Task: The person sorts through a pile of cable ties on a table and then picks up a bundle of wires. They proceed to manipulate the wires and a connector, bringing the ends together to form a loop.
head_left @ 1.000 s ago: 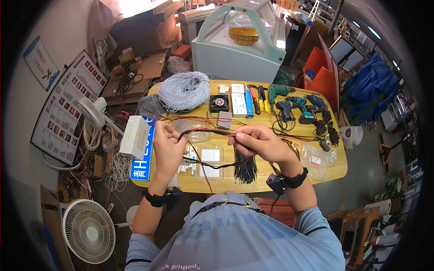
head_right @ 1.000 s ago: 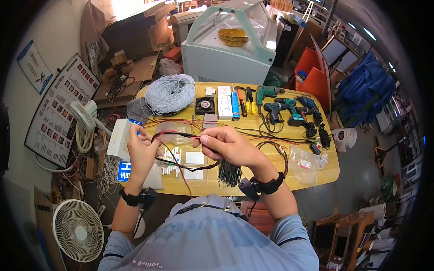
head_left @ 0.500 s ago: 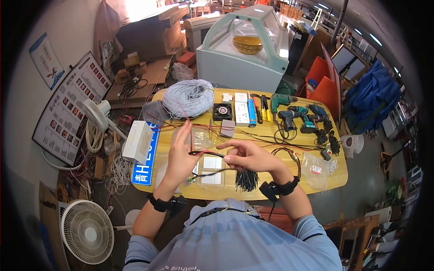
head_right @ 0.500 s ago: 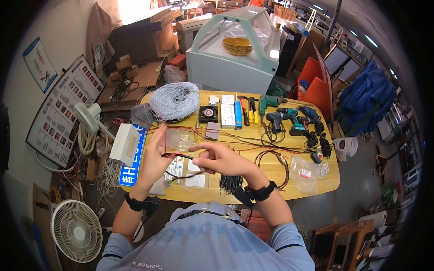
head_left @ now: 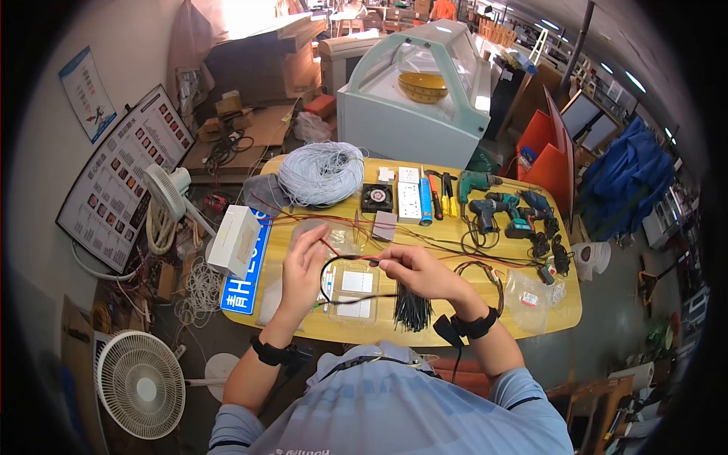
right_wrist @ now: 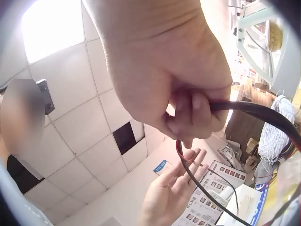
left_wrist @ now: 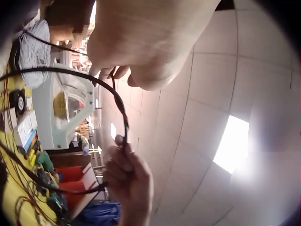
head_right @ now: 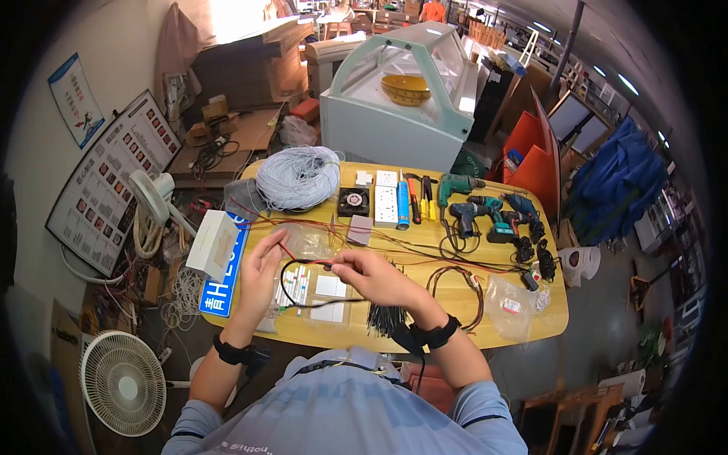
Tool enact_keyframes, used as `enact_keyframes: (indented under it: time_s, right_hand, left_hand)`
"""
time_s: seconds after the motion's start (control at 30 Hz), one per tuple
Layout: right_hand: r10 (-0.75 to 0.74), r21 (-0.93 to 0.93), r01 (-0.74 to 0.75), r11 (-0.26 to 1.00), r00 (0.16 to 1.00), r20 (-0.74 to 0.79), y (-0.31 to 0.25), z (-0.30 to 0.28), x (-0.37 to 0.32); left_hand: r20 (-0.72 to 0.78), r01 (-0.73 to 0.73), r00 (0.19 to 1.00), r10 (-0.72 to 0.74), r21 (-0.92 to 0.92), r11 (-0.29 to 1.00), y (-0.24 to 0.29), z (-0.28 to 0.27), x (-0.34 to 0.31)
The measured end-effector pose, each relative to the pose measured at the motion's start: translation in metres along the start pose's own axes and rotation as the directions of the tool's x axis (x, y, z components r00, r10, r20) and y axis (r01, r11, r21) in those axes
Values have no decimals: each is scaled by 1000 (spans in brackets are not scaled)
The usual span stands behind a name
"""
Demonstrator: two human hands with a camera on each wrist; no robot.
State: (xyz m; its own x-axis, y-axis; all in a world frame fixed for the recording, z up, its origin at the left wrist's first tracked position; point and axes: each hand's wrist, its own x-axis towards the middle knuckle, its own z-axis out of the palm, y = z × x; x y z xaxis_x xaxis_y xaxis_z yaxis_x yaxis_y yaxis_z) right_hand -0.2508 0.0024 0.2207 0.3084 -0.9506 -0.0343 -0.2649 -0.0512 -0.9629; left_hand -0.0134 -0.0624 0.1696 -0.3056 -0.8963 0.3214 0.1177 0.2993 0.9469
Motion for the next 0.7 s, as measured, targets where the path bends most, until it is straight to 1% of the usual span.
enact_keyframes:
  time_s: [0.03, 0.07, 0.1, 0.13, 0.17, 0.2, 0.23, 0.27, 0.3, 0.37, 0.4, 0.43, 0.47, 0.5, 0.53, 0.57, 0.6, 0.63, 0.67, 0.7]
  right_hand:
    - [-3, -7, 3, 1000, 1000, 5, -4, 0, -2]
    - [-4, -37, 3, 999, 1000, -9, -12, 1, -6]
    - [-3, -66, 1, 998, 1000, -23, -16, 2, -10]
    - [-91, -11, 91, 996, 992, -90, -4, 3, -7]
    - [-90, -13, 89, 996, 992, -85, -5, 1, -7]
    - [-74, -2, 74, 997, 988, -135, -8, -1, -9]
    - [-54, 11, 58, 998, 981, -187, -9, -5, -10]
    - [-69, -35, 62, 997, 972, -224, -8, -9, -11]
    - [-78, -68, 63, 996, 964, -255, -2, -14, -11]
    - [-40, 53, 58, 997, 958, -285, 5, -19, -11]
    - [-31, 89, 61, 994, 952, -306, 4, -18, -12]
    - [-41, 114, 81, 990, 948, -316, 8, -20, -11]
    - [-44, 145, 96, 985, 945, -325, 6, -20, -11]
    - [-53, 173, 117, 978, 940, -336, 2, -20, -11]
    - [-50, 175, 114, 978, 941, -335, -3, -21, -12]
    - [-35, 221, 111, 969, 946, -322, -8, -22, -12]
    - [-21, 266, 107, 958, 951, -308, -12, -22, -12]
    - [-22, 266, 108, 958, 951, -308, -15, -22, -12]
    - [-22, 289, 117, 950, 949, -314, -18, -21, -12]
    - [-21, 310, 126, 942, 947, -320, -19, -22, -12]
  left_hand:
    - [-10, -195, 978, 209, 313, 930, 2, 1, 0]
    - [34, -274, 952, 303, 535, 800, 5, 2, -5]
    - [26, -272, 952, 306, 534, 800, 7, 3, -9]
    - [93, -306, 936, 340, 691, 655, 7, 4, -13]
    - [166, -331, 920, 355, 813, 478, 6, 4, -16]
    - [163, -328, 921, 354, 813, 481, 4, -1, -17]
    - [168, -264, 957, 237, 847, 461, 1, -10, -17]
    - [169, -202, 979, 113, 878, 434, -1, -15, -19]
    - [170, -197, 980, 100, 876, 440, 1, -15, -20]
    - [52, -142, 982, 184, 843, 519, 10, -13, -20]
    - [32, -21, 999, -9, 812, 583, 14, -14, -23]
    - [35, -12, 999, -27, 809, 588, 14, -12, -25]
    - [150, -135, 988, 28, 772, 621, 14, -11, -26]
    - [259, -257, 961, 94, 721, 644, 13, -10, -27]
    - [329, -298, 942, 70, 720, 626, 9, -8, -29]
    - [329, -297, 942, 68, 721, 626, 2, -6, -30]
    - [347, -295, 935, 68, 660, 691, -3, -3, -32]
    - [365, -291, 928, 71, 593, 751, -7, 0, -33]
    - [365, -291, 928, 71, 594, 750, -9, 2, -33]
    - [376, -221, 926, 33, 469, 855, -9, 4, -33]
